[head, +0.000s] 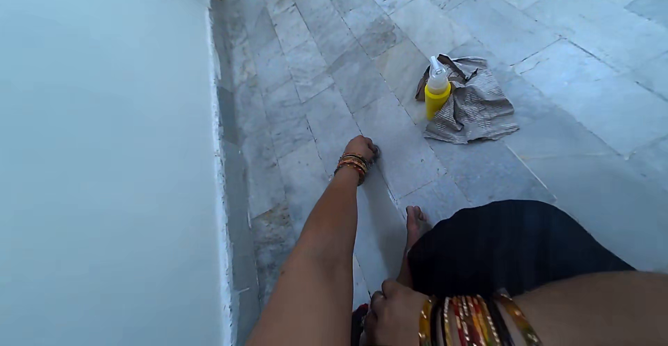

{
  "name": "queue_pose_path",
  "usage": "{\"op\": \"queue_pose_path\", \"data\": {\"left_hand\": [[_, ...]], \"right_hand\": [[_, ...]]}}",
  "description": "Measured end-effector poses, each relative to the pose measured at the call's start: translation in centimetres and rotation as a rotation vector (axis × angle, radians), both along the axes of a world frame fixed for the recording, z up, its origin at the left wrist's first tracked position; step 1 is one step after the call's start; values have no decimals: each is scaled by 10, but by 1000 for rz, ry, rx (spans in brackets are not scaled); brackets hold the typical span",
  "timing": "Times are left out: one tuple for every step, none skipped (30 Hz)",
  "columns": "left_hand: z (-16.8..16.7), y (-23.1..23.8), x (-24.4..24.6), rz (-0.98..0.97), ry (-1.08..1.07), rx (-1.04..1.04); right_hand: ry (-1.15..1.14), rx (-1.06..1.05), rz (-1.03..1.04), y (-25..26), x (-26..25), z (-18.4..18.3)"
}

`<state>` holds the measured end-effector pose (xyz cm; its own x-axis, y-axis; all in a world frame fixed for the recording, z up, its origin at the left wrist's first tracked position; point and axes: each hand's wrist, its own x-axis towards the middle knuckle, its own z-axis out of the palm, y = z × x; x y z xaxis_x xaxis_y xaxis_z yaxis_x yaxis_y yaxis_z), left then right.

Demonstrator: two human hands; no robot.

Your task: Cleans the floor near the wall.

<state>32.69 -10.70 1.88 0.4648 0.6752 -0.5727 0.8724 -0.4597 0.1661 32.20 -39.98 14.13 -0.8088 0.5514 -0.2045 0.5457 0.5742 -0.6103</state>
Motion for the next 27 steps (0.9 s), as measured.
{"op": "queue_pose_path", "data": {"left_hand": [[-1,12,2,5,-4,16],[-1,23,4,17,-5,31],[-2,33,5,35,-6,44],[-2,42,6,58,-13,60],[-1,50,8,90,-25,80],[0,56,9,137,-44,98],[-1,59,9,200,-74,113],[-4,58,8,272,-115,133],[-8,54,8,339,-164,163],[-13,46,8,384,-220,205],[-22,36,8,393,-278,243],[-33,24,8,348,-334,261],[-46,10,8,243,-374,258],[-56,-7,10,112,-405,242],[-63,-24,12,-11,-436,230],[-66,-42,16,-118,-467,203],[-65,-59,20,-203,-486,163],[-62,-75,22,-274,-482,122],[-57,-88,23,-327,-465,70],[-51,-99,23,-376,-440,20],[-47,-106,22,-429,-418,-20],[-43,-111,20,-483,-396,-49],[-39,-116,17,-531,-367,-78],[-36,-121,13,-564,-352,-101],[-35,-127,8,-584,-340,-117],[-36,-132,3,-597,-322,-124],[-37,-135,-1,-602,-310,-125]], "right_hand": [[35,47,-25,0,-1,-5],[54,65,-38,0,-2,-9],[64,76,-49,1,-4,-12],[77,99,-67,1,-6,-17],[87,104,-76,2,-8,-22],[88,84,-74,4,-9,-25],[87,47,-62,7,-8,-27],[78,12,-53,11,-7,-29],[55,-28,-45,15,-5,-29],[-1,-83,-24,20,-4,-27],[-83,-148,12,27,-5,-22],[-141,-187,47,31,-6,-23],[-72,-81,28,26,-10,-46],[-40,-27,24,23,-13,-64],[-78,-43,45,23,-18,-72],[-156,-89,71,27,-22,-72],[-232,-131,92,30,-25,-69],[-299,-175,101,34,-28,-65],[-325,-188,81,34,-29,-61],[-309,-175,50,33,-27,-57],[-308,-212,0,31,-25,-48],[-321,-295,-66,29,-22,-32],[-345,-404,-132,30,-19,-11],[-374,-492,-151,31,-16,10],[-362,-457,-96,29,-15,10],[-291,-302,-8,23,-17,-11],[-239,-183,67,19,-20,-31]]}}
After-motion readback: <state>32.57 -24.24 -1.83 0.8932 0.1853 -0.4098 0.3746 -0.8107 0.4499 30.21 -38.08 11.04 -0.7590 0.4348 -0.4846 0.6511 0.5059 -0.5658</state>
